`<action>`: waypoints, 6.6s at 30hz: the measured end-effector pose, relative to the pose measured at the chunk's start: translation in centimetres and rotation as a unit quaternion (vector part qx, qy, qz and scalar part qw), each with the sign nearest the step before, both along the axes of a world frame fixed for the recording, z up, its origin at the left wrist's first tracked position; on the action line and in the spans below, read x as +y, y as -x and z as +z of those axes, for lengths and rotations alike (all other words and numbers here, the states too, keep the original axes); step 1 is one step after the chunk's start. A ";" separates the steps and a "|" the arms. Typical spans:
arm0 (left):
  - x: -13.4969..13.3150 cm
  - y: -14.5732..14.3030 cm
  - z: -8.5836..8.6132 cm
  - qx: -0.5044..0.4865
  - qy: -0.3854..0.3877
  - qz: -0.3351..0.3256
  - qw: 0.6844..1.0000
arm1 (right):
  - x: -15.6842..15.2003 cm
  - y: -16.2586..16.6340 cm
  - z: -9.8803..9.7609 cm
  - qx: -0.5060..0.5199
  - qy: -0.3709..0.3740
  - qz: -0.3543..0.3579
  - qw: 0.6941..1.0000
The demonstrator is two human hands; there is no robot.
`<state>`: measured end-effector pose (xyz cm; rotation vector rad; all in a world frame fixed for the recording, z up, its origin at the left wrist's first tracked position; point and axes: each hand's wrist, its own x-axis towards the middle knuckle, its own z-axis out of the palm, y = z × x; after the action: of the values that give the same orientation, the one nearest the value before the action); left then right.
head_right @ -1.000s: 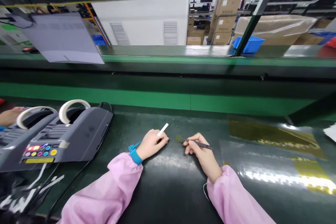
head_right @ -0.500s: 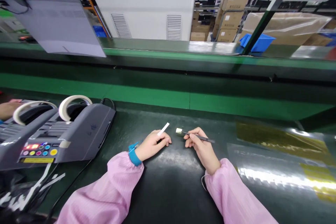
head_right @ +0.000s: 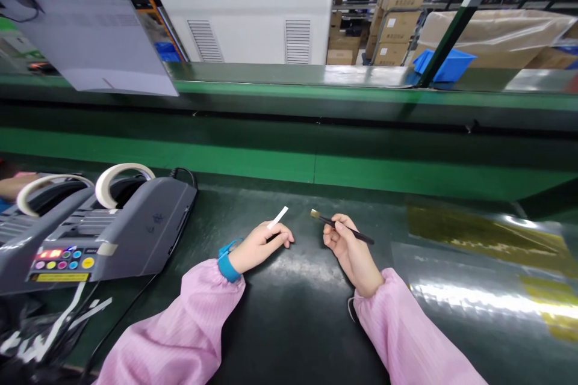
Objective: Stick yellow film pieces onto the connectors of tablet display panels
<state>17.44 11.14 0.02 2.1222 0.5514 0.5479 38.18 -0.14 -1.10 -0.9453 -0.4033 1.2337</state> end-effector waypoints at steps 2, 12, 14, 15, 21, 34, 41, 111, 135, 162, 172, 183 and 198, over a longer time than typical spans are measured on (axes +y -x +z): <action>0.0 0.0 0.0 -0.001 0.003 -0.001 1.000 | 0.1 -0.1 -0.2 0.030 0.003 -0.007 1.000; 0.0 0.0 0.2 0.003 0.011 -0.002 1.000 | 0.2 -0.4 -0.7 0.060 -0.004 -0.016 0.998; 0.0 0.0 0.1 0.001 0.012 -0.004 1.000 | 0.3 -0.4 -0.7 0.064 -0.005 -0.018 0.998; 0.1 0.0 0.1 0.000 0.012 -0.005 1.000 | 0.3 -0.4 -0.7 0.062 -0.007 -0.018 0.998; 0.1 0.1 -0.2 -0.005 0.013 -0.005 1.000 | 0.2 -0.4 -0.6 0.046 -0.018 0.000 0.999; 0.1 0.1 0.0 -0.003 0.017 -0.002 1.000 | 0.0 -0.3 -0.4 0.015 -0.027 0.012 0.999; 0.1 0.1 0.0 -0.005 0.016 -0.006 1.000 | 0.1 -0.2 -0.2 0.012 -0.027 0.007 1.000; 0.1 0.1 -0.1 0.001 0.007 -0.005 1.000 | 0.0 -0.1 -0.3 -0.016 -0.026 0.019 0.999; 0.1 -0.1 -0.1 0.004 -0.002 -0.006 1.000 | 0.0 -0.1 -0.4 -0.003 -0.020 0.020 1.000; -0.9 0.6 -0.7 -0.103 0.216 0.120 0.964 | 0.4 -0.5 -2.9 -0.040 0.022 0.079 0.996; -0.1 0.5 -1.6 -0.201 0.317 0.136 0.917 | 0.0 -0.3 -1.9 -0.046 0.031 0.075 0.996; -0.1 0.0 -2.6 -0.221 0.363 0.114 0.898 | 1.0 -1.7 -4.3 0.035 0.041 -0.008 0.999; -0.5 0.0 -2.4 -0.206 0.370 0.122 0.898 | 0.2 -2.1 -5.3 -0.002 0.026 -0.003 1.000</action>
<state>17.48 10.68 -2.40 1.1795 0.6523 0.7576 40.32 0.10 -6.42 -0.9923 -0.3721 1.2428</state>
